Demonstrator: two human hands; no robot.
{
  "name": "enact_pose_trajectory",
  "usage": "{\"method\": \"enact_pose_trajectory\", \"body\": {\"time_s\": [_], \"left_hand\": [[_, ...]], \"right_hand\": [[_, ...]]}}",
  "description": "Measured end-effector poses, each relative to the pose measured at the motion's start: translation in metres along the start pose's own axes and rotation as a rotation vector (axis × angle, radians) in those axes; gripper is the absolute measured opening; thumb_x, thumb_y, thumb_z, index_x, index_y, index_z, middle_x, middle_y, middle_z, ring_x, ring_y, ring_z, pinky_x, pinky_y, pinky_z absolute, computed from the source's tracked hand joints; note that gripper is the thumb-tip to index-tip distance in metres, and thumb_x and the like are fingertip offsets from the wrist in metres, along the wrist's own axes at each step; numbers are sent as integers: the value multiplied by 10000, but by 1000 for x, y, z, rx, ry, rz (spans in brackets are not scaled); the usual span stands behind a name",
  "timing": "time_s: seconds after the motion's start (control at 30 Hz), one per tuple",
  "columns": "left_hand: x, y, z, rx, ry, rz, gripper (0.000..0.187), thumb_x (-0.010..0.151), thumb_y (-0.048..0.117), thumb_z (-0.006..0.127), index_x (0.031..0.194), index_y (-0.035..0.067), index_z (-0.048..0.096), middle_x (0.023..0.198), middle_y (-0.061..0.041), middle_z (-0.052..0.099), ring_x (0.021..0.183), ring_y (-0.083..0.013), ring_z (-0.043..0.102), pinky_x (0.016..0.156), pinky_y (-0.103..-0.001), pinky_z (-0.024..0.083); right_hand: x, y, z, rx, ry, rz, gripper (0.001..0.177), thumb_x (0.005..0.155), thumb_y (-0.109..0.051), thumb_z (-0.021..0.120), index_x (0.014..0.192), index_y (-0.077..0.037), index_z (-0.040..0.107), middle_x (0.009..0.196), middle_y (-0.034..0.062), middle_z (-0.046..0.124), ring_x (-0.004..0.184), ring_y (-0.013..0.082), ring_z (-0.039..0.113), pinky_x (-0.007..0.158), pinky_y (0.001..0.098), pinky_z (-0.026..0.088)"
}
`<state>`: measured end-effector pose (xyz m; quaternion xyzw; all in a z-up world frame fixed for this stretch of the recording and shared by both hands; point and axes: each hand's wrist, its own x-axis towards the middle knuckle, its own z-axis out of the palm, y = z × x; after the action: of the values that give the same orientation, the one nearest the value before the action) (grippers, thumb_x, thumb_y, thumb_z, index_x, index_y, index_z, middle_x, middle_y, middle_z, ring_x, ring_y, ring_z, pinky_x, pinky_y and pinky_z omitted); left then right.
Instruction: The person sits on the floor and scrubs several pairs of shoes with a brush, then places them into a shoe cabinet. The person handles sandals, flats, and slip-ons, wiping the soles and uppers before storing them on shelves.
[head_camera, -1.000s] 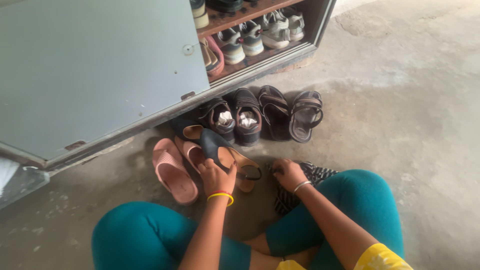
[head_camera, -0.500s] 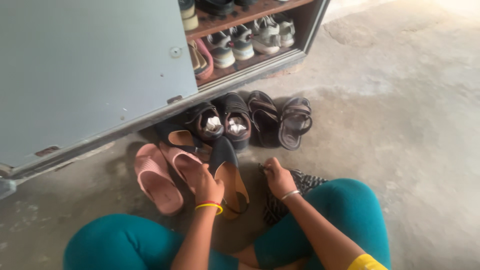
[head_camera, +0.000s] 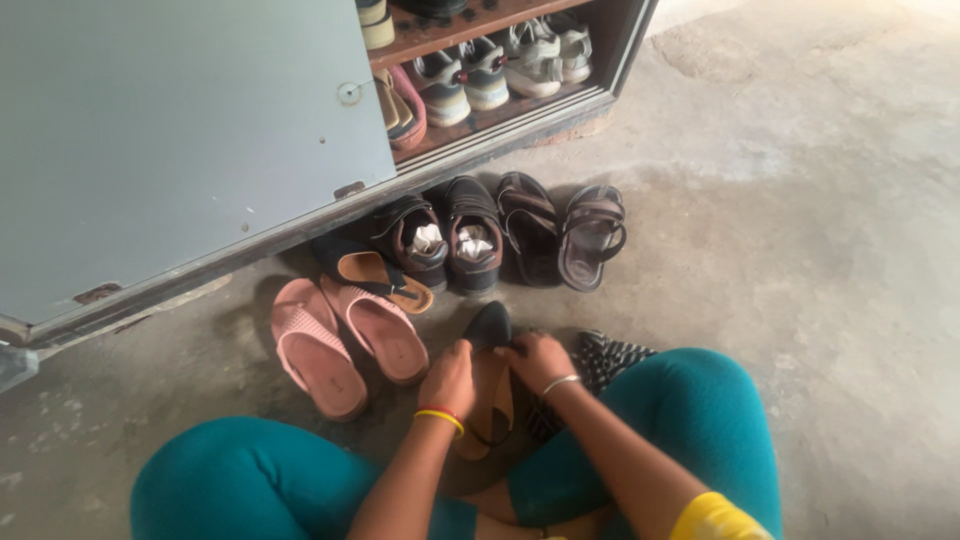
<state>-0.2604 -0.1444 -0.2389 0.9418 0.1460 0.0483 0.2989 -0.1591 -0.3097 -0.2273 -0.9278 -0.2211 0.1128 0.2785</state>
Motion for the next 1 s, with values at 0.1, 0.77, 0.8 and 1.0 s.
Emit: {"method": "enact_pose_trajectory", "body": {"time_s": [0.1,0.77,0.8,1.0], "left_hand": [[-4,8,-6,117,47,74,293,835,10,641,1117,71,585,1220,-173,611,1139,-385,606,915,-477,522],[21,53,-178,-76,23,595,1098,551,190,933,1498,76,389,1544,-164,449,1413,-374,418,1151,-479,326],[23,54,-187,-47,-34,603,1088,563,174,937,1505,93,398,1539,-146,463,1417,-367,429,1155,-470,333],[24,54,-207,-352,-273,412,1012,581,154,930,1454,117,419,1435,-103,551,1287,-279,562,1067,-372,473]], "right_hand": [[-1,-5,2,-56,18,26,516,823,-482,736,1090,-40,742,1128,208,705,1093,378,648,958,460,502],[-21,-54,-59,364,280,-456,289,911,-164,689,1143,4,721,1150,165,727,1011,338,732,864,373,582],[-24,-59,-64,392,244,-438,292,920,-168,684,1156,2,719,1152,158,727,1014,327,734,868,371,581],[-28,-74,-62,622,95,-234,289,970,-185,640,1189,-17,723,1113,116,751,977,214,729,869,337,584]]}}
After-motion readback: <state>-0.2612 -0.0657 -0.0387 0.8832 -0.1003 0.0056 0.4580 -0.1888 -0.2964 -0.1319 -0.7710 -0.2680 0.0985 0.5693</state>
